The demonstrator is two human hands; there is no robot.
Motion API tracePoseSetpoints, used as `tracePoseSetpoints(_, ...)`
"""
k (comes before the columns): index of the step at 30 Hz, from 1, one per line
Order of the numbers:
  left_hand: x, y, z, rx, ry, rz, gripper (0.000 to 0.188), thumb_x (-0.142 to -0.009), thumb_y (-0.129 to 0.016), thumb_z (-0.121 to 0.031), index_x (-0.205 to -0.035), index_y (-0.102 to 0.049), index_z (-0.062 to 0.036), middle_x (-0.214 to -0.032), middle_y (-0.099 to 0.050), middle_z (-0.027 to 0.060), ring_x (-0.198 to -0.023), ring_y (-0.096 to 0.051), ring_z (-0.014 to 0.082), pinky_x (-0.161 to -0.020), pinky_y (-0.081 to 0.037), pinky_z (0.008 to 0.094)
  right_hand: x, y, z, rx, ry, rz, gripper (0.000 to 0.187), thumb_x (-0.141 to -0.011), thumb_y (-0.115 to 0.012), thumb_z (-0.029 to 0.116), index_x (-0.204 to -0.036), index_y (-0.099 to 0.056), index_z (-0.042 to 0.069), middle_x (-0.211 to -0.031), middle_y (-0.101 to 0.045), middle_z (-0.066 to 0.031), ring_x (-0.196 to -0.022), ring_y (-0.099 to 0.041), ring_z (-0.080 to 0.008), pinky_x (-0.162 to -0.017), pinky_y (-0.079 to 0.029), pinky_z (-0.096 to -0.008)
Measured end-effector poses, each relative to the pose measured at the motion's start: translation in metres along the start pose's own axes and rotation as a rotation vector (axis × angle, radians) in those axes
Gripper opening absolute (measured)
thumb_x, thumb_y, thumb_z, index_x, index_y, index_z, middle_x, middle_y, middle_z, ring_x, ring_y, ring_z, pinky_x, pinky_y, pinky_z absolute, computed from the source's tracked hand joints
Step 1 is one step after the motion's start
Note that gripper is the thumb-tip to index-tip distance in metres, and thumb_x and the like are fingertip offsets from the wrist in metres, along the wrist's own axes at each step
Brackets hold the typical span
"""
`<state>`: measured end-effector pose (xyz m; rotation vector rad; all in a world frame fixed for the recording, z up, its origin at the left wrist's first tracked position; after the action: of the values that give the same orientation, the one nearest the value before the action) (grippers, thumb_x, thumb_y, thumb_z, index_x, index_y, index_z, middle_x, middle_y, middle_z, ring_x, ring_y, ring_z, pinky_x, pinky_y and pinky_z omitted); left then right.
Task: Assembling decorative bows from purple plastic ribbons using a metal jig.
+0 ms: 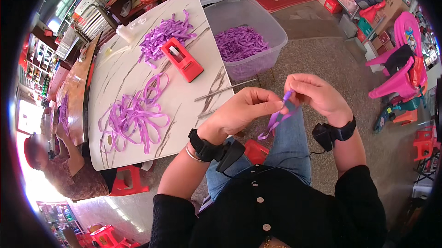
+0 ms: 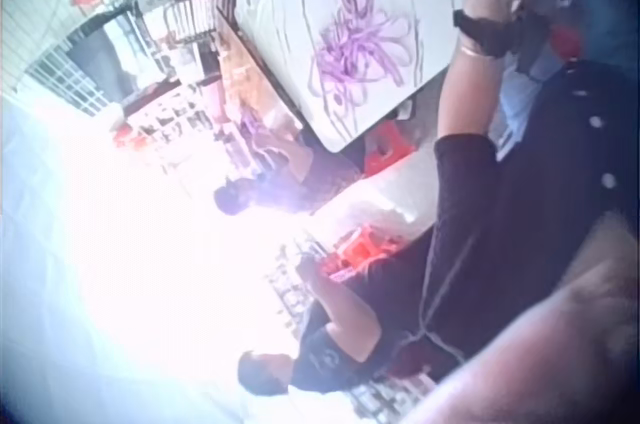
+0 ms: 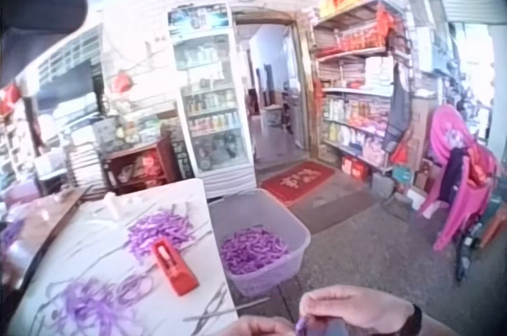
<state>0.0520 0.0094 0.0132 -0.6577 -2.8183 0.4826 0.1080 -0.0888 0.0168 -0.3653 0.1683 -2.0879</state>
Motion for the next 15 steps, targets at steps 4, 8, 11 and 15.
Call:
tracePoseSetpoints(4,-0.009,0.000,-0.001,0.073,-0.046,-0.035,0.020,-0.086,-0.052,-0.017,-0.092,-0.061,-0.0004,-0.090,-0.060,0.0032,-0.087,-0.052,0.0089,-0.081,-0.039,0.0225,-0.002,0.006,0.001,0.052,0.067,-0.067,0.021,-0.090,-0.042,0.021,-0.081,-0.051,0.005,-0.072,-0.051,0.0014,-0.069,-0.049,-0.0067,-0.066,-0.039,-0.0201)
tracePoseSetpoints(8,-0.013,0.000,0.000,0.123,-0.025,-0.080,0.021,-0.087,-0.051,-0.018,-0.095,-0.059,-0.0005,-0.093,-0.060,0.0044,-0.089,-0.053,0.0103,-0.082,-0.040,0.0240,0.001,0.010,-0.001,-0.014,0.068,-0.053,0.020,-0.090,-0.042,0.020,-0.082,-0.052,0.004,-0.074,-0.052,0.0007,-0.071,-0.050,-0.0070,-0.067,-0.040,-0.0207)
tracePoseSetpoints(11,-0.013,0.001,0.002,0.122,-0.015,-0.080,0.023,-0.087,-0.050,-0.019,-0.097,-0.058,-0.0002,-0.094,-0.060,0.0051,-0.089,-0.053,0.0108,-0.083,-0.041,0.0248,0.001,0.013,0.000,-0.037,0.098,-0.076,0.020,-0.090,-0.043,0.020,-0.082,-0.052,0.005,-0.074,-0.052,0.0011,-0.071,-0.050,-0.0064,-0.066,-0.039,-0.0203)
tracePoseSetpoints(15,-0.015,0.005,0.002,0.079,-0.031,-0.104,0.024,-0.088,-0.049,-0.020,-0.098,-0.058,-0.0001,-0.094,-0.060,0.0056,-0.087,-0.053,0.0106,-0.082,-0.041,0.0243,0.004,0.015,0.002,0.016,0.091,-0.139,0.019,-0.090,-0.044,0.020,-0.082,-0.052,0.005,-0.074,-0.052,0.0019,-0.071,-0.048,-0.0055,-0.065,-0.038,-0.0197)
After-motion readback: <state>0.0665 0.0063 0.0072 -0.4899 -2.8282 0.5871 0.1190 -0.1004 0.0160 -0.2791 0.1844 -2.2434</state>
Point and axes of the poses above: each hand's wrist, its own x-axis away from the middle knuckle, its own y-axis out of the back of the hand, z = x × y, the point moved 7 cm from there along -x, towards the middle knuckle
